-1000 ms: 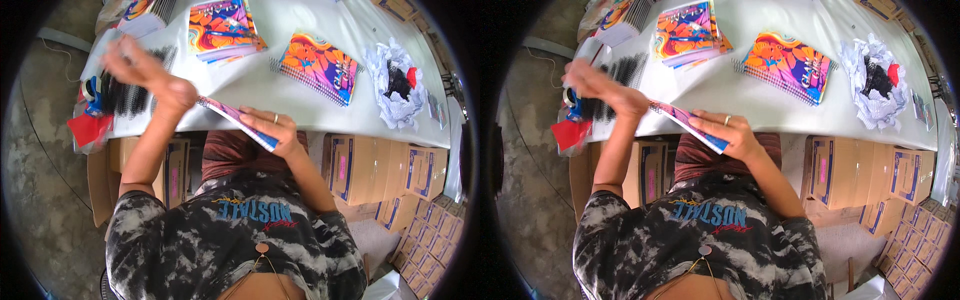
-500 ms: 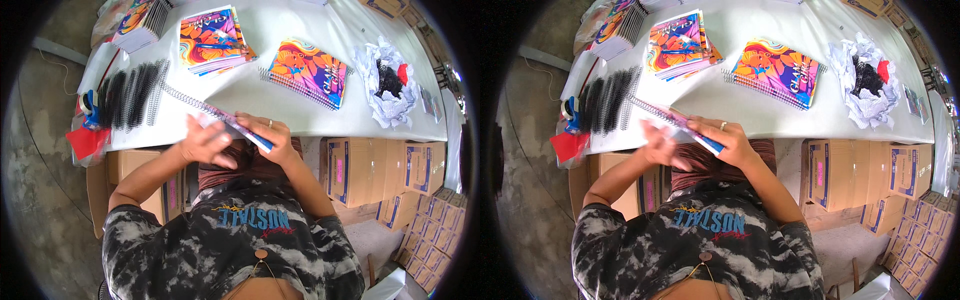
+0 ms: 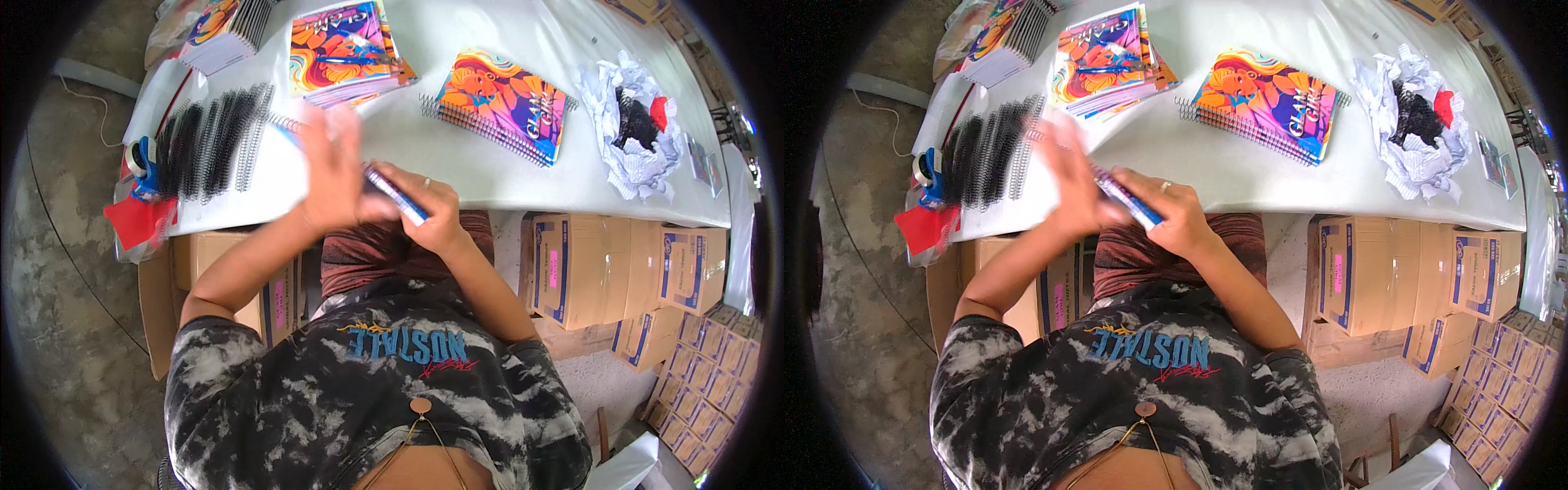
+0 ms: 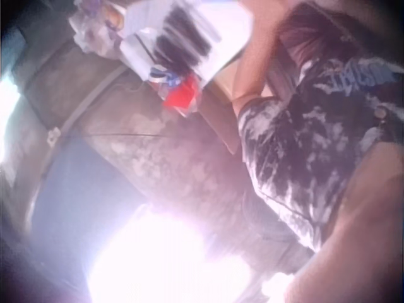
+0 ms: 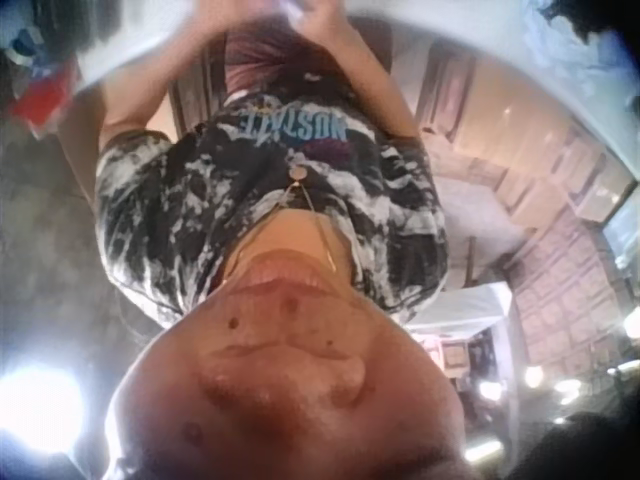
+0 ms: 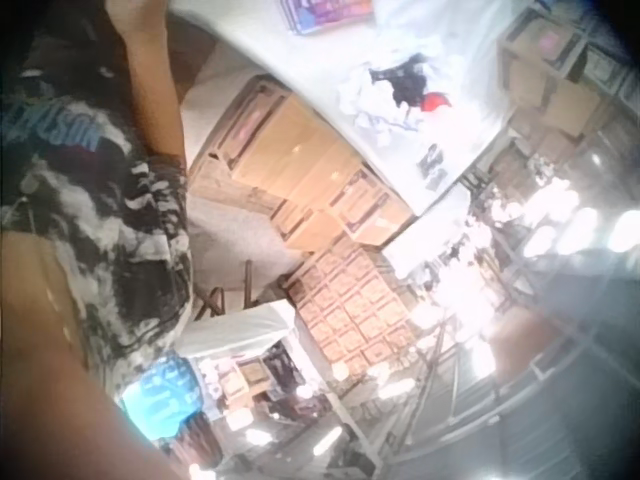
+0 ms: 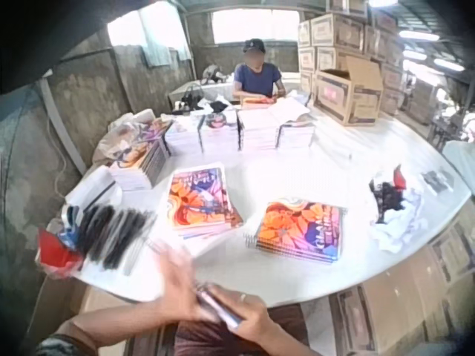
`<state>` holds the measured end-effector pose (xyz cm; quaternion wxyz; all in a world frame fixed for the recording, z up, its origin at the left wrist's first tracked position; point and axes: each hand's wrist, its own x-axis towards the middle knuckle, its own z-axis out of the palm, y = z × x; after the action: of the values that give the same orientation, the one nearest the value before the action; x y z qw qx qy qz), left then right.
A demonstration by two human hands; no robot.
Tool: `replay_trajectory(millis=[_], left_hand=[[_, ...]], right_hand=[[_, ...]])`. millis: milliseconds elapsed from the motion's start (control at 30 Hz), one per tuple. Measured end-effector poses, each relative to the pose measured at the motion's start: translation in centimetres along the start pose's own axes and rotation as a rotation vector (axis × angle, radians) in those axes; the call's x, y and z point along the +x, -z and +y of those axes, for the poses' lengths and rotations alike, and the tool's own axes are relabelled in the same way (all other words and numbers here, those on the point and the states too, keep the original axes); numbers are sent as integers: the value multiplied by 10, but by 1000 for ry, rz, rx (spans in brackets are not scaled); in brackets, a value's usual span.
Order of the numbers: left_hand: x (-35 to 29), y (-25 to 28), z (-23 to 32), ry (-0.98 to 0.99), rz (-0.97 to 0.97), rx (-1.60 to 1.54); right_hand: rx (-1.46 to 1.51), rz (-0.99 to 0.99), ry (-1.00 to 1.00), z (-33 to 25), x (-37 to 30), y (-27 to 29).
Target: The person assembles spiral-bound notebooks by inserting metal spirals into the punched holes of the covers and pages. They repeatedly pick up a notebook, align the spiral, and press it into place, then set the finished notebook aside.
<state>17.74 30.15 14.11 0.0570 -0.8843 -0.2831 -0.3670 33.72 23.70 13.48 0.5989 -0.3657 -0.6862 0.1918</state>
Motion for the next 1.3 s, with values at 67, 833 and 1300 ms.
replay_trajectory(millis=[67,833,1300], left_hand=[[-45,-15,12,-255,-103,-251],[33,13,63,-20,-112,-510],[47,-2,36,849,-87,-1489]], right_hand=[[31,80,-89,11,-5,3],[129,35,81,-9,10,9],[26,119,-501,-30,36,57]])
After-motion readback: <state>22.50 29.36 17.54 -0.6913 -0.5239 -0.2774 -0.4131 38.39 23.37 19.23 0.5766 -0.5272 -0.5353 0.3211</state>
